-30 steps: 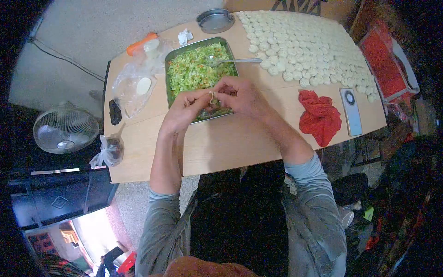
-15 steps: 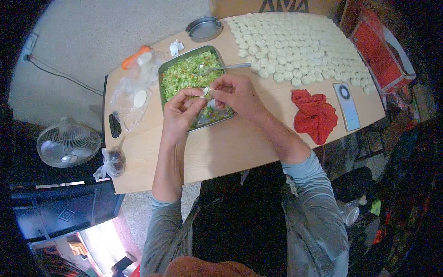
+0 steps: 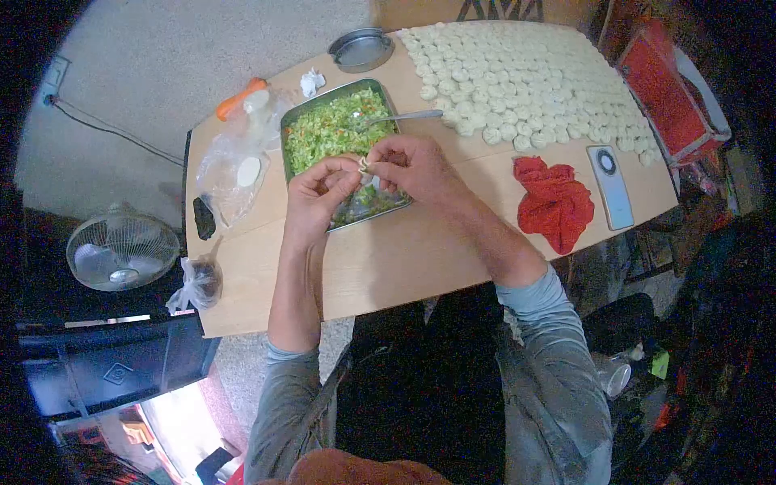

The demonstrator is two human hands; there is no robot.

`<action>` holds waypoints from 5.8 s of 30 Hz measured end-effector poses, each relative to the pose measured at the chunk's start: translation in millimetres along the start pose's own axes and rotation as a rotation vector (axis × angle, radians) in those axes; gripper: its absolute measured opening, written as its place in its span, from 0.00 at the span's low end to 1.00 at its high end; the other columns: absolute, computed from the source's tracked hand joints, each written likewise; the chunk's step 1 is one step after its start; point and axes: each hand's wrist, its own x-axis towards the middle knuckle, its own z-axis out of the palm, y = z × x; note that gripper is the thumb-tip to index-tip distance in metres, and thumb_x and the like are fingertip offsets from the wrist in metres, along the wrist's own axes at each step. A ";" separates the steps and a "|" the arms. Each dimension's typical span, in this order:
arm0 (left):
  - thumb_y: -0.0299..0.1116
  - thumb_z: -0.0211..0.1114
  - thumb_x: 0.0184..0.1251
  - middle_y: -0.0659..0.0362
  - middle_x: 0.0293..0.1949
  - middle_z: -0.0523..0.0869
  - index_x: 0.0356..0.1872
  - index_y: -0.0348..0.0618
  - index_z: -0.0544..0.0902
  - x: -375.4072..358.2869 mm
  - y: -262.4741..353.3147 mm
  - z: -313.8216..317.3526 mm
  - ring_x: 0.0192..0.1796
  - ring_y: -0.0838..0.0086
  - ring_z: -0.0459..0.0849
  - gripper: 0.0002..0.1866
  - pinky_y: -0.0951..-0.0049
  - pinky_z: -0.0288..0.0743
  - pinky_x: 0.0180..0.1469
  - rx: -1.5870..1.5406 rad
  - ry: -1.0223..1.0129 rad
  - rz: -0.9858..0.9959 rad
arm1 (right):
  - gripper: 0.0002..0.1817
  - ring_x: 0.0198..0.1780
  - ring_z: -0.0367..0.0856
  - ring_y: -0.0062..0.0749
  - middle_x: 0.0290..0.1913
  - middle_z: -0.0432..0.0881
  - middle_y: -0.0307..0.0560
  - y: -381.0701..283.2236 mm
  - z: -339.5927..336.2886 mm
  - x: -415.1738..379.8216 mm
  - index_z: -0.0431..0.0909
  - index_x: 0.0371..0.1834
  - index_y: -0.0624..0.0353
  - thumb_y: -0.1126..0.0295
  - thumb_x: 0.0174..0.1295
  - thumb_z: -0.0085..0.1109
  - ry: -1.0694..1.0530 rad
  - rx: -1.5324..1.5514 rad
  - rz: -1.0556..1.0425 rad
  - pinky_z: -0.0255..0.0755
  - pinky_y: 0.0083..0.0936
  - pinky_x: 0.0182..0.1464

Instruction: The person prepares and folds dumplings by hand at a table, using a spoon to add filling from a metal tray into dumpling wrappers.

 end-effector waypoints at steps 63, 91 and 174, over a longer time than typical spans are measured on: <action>0.29 0.69 0.67 0.61 0.37 0.89 0.49 0.37 0.85 4.2 -10.1 -13.1 0.36 0.82 0.83 0.12 0.83 0.76 0.42 -0.052 0.018 -0.151 | 0.04 0.28 0.79 0.16 0.28 0.81 0.36 1.7 8.1 -1.5 0.79 0.39 0.62 0.75 0.66 0.62 -0.036 -0.006 -0.034 0.75 0.18 0.31; 0.25 0.67 0.67 0.59 0.43 0.89 0.54 0.36 0.85 -1.7 9.3 -16.7 0.43 0.80 0.84 0.15 0.78 0.78 0.48 0.073 -0.137 -0.187 | 0.03 0.31 0.80 0.17 0.30 0.83 0.38 8.8 4.6 -1.5 0.80 0.40 0.62 0.75 0.65 0.62 -0.090 -0.062 -0.101 0.76 0.20 0.32; 0.28 0.63 0.70 0.60 0.46 0.88 0.62 0.36 0.79 -2.9 3.4 -19.9 0.44 0.82 0.82 0.20 0.82 0.74 0.47 0.051 -0.174 -0.192 | 0.13 0.27 0.79 0.18 0.29 0.83 0.39 -0.9 10.2 -2.6 0.77 0.45 0.65 0.74 0.61 0.67 0.008 -0.025 -0.145 0.74 0.17 0.29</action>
